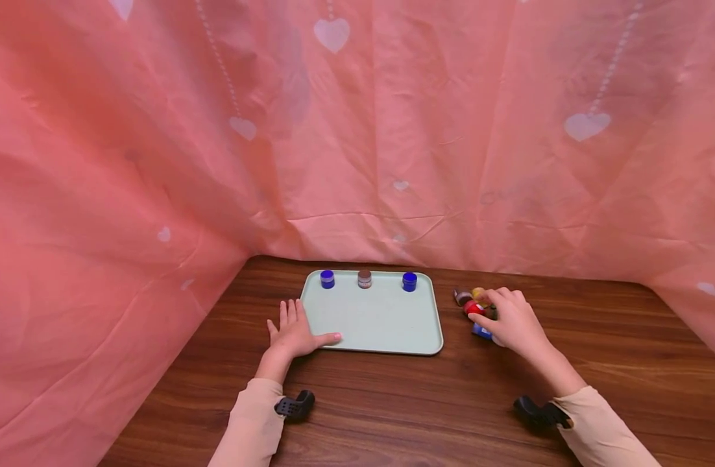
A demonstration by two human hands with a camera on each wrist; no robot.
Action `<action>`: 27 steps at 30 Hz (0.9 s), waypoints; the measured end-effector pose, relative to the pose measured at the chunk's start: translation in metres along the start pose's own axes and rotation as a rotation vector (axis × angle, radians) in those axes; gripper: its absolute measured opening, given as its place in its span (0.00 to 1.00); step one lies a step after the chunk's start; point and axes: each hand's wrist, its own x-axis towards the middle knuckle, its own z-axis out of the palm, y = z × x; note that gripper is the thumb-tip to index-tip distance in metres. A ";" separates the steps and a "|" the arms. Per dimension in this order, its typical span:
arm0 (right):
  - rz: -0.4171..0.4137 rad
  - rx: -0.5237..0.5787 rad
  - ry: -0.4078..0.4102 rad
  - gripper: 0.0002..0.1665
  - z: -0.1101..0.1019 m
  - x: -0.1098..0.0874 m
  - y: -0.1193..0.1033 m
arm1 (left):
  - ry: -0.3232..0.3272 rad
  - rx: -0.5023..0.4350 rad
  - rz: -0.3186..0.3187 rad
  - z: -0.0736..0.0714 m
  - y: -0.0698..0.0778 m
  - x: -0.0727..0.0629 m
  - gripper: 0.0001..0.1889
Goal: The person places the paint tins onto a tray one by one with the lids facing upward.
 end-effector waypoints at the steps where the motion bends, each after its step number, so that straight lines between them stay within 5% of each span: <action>1: 0.004 -0.012 -0.012 0.21 0.000 0.000 0.001 | -0.001 0.002 0.000 0.000 0.000 0.000 0.72; 17: 0.062 -0.089 -0.145 0.20 0.008 -0.003 0.015 | -0.004 -0.002 0.002 0.001 -0.001 0.000 0.72; 27: 0.015 -0.161 -0.190 0.18 0.012 -0.003 0.014 | -0.006 0.010 0.002 0.001 -0.003 0.003 0.72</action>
